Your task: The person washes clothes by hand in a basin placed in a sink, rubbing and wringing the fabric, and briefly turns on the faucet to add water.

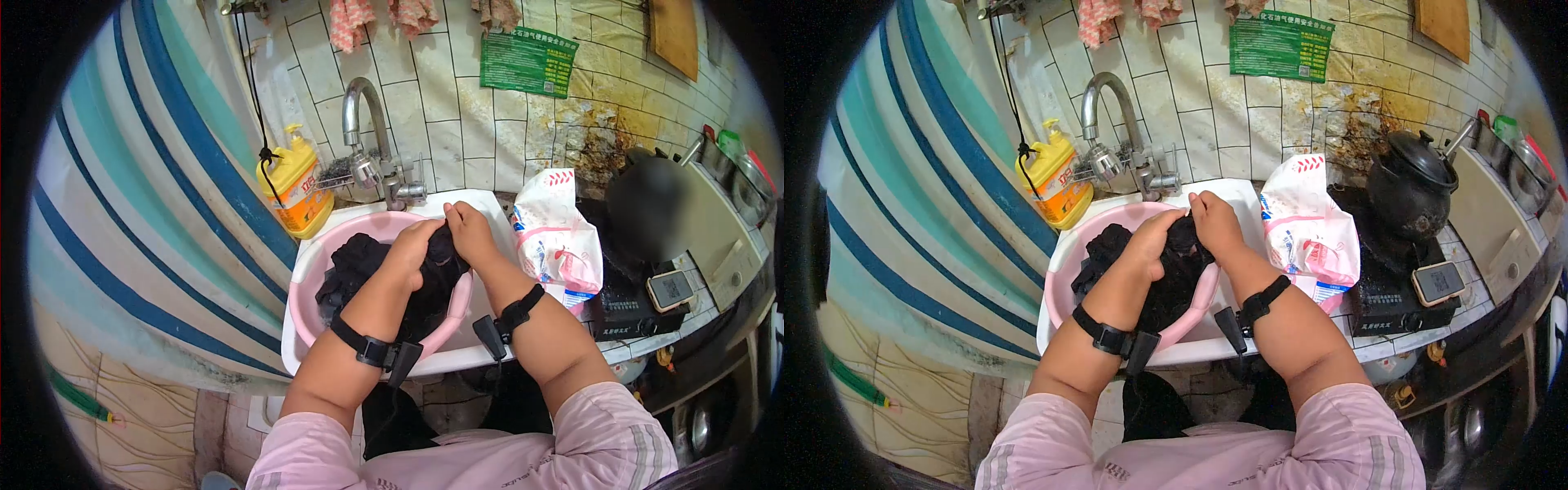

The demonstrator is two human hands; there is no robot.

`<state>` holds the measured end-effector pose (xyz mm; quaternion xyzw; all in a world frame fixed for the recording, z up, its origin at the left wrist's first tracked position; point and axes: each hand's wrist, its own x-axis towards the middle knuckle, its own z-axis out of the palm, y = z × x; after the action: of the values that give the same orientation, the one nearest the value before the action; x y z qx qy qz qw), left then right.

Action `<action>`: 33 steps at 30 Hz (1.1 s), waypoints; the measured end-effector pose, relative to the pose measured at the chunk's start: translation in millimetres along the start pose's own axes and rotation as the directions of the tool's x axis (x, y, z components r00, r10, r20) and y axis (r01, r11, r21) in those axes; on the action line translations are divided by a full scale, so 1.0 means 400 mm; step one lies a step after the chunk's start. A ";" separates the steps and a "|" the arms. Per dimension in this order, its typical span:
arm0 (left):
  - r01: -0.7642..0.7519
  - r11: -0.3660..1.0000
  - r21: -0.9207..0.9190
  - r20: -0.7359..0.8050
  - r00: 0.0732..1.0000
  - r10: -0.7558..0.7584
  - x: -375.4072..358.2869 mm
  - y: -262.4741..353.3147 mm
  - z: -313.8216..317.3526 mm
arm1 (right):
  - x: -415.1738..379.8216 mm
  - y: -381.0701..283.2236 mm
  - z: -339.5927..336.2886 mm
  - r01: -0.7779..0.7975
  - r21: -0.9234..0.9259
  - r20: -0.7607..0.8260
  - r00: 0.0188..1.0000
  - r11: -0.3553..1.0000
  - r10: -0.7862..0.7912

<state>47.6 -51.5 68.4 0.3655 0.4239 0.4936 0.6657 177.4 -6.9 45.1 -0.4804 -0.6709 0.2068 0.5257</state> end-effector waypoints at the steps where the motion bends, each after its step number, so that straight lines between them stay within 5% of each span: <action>1: 0.002 1.000 0.004 0.001 1.000 -0.002 0.001 0.005 -0.003 | 0.002 0.005 0.001 -0.002 0.002 -0.004 1.000 1.000 0.002; 4: -0.044 0.999 0.021 -0.095 0.994 0.045 -0.016 0.025 0.003 | -0.009 -0.007 0.005 -0.053 0.107 0.029 0.998 0.993 0.050; 6: -0.016 0.990 0.142 -0.231 0.972 0.049 -0.037 0.035 0.024 | -0.035 -0.039 0.008 0.131 0.139 0.004 0.991 0.981 -0.133; 8: -0.012 0.995 0.103 -0.193 0.981 0.031 0.001 0.014 -0.013 | -0.041 -0.077 -0.009 0.077 0.097 0.074 0.994 0.992 -0.084; 10: 0.003 0.998 0.065 -0.158 0.987 0.007 -0.002 0.008 -0.012 | -0.079 -0.104 -0.004 0.319 0.217 0.062 0.939 0.923 -0.339; 12: -0.051 0.996 0.078 -0.208 0.976 0.066 -0.019 -0.002 0.019 | -0.077 -0.102 0.000 0.314 0.227 0.070 0.939 0.922 -0.337; 15: 0.013 0.990 0.141 -0.169 0.986 0.012 -0.001 -0.014 0.017 | -0.040 -0.072 -0.005 0.139 -0.020 -0.080 0.987 0.990 -0.140; 17: -0.056 0.984 0.171 -0.012 0.998 0.059 -0.039 -0.003 0.048 | -0.007 -0.021 -0.012 0.066 0.032 -0.077 0.995 0.997 -0.063; 24: -0.066 0.931 0.359 -0.015 0.997 0.077 -0.041 0.011 0.035 | 0.002 -0.004 -0.008 0.021 0.090 -0.039 0.999 0.996 -0.017; 27: -0.081 0.995 0.057 0.068 0.995 0.077 -0.019 0.017 -0.007 | 0.010 0.008 -0.016 0.008 0.158 0.008 1.000 0.987 -0.010; 30: -0.145 0.985 -0.091 -0.156 0.979 0.129 -0.044 0.082 -0.041 | 0.018 0.026 0.000 0.079 0.287 -0.064 0.996 0.955 -0.063; 31: -0.164 0.974 -0.158 -0.153 0.978 0.140 -0.018 0.091 -0.102 | 0.014 0.010 -0.013 -0.119 0.377 0.083 0.992 0.918 0.095; 33: -0.305 0.921 -0.243 -0.270 0.933 0.238 -0.043 0.122 -0.152 | 0.018 0.024 -0.013 -0.115 0.274 0.112 0.990 0.955 0.087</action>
<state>-28.3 -52.0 93.2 0.2617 0.3704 0.6765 0.5803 186.3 2.6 43.2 -0.4241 -0.6347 0.3497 0.5431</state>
